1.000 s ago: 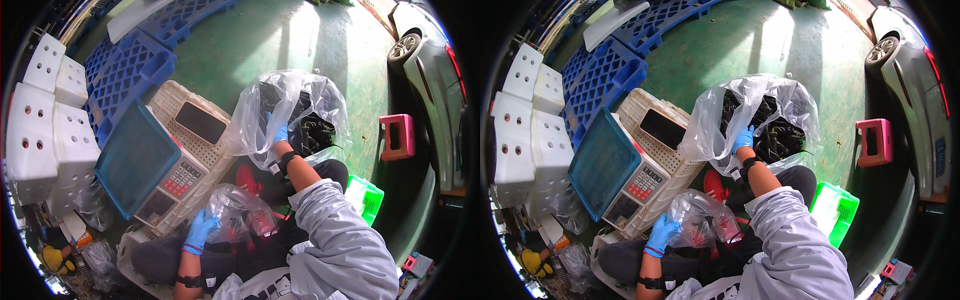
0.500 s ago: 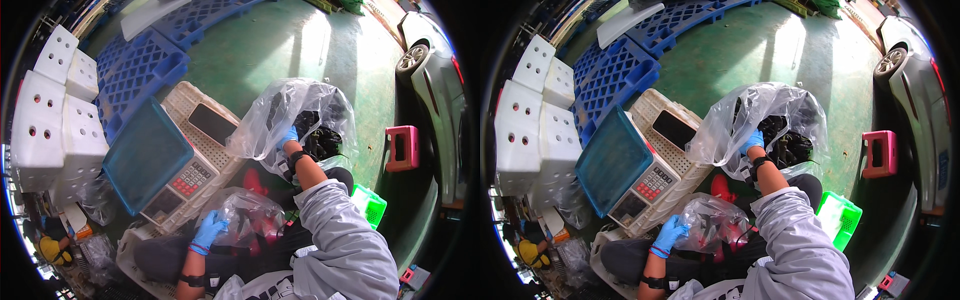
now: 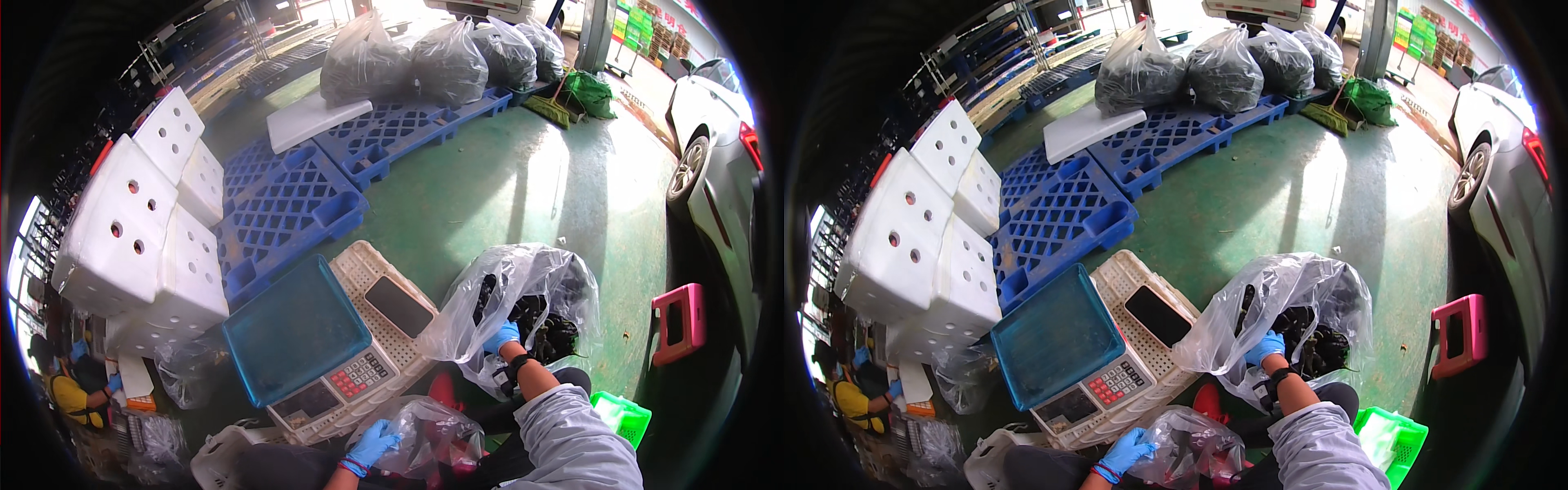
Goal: The person is sorting small black plastic items from a large bag, weighing them on a scale, and placing them into individual plastic bags.
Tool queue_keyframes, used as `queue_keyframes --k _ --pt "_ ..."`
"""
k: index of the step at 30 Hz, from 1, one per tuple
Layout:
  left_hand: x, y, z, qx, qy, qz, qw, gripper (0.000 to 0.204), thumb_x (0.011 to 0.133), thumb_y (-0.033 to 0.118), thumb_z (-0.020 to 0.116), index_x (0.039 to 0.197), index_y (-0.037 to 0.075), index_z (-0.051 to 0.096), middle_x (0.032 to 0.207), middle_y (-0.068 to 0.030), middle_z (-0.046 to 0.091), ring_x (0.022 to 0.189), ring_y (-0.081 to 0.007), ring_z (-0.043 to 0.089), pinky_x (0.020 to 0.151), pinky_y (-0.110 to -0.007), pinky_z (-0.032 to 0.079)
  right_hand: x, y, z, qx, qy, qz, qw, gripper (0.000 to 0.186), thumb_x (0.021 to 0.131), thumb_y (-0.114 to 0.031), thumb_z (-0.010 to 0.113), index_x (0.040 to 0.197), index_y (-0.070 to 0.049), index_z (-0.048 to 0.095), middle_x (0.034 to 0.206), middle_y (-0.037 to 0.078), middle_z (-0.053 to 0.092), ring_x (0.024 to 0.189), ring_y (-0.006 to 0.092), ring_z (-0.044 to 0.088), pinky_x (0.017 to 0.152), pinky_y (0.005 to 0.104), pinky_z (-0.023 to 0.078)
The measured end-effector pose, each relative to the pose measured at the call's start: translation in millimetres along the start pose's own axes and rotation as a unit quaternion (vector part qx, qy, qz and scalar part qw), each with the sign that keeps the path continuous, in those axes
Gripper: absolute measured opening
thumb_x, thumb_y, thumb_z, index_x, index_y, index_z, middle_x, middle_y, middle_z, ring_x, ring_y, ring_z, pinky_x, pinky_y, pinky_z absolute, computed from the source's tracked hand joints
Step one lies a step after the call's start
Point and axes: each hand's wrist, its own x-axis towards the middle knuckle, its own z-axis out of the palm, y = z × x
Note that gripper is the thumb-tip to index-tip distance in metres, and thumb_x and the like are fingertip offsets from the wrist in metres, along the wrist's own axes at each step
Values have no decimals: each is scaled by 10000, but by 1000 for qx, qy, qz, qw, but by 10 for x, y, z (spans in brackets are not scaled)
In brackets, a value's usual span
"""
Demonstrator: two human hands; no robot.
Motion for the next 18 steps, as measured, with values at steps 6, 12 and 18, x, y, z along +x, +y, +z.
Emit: queue_keyframes --k 6,12,18 --pt "61 -34 40 -26 -24 -1 999 290 831 98 633 1062 -8 495 939 -54 556 787 -104 560 681 -237 486 71 122 103 49 -6 34 998 626 685 -478 635 1230 -178 567 1253 136 550 1140 324 518 967 443 376" --pt "254 -168 69 -5 -29 30 999 316 850 115 619 1113 -5 494 983 -54 553 829 -115 559 692 -257 498 262 236 135 53 -19 -38 998 616 696 -492 624 1203 -144 590 1239 138 570 1128 324 548 929 425 436" --pt "147 -134 56 -10 -6 30 999 327 856 113 609 1140 4 489 1013 -50 543 868 -113 550 715 -266 503 250 40 198 57 13 -74 996 549 751 -488 591 1134 -95 625 1219 168 575 1104 353 546 917 394 447"
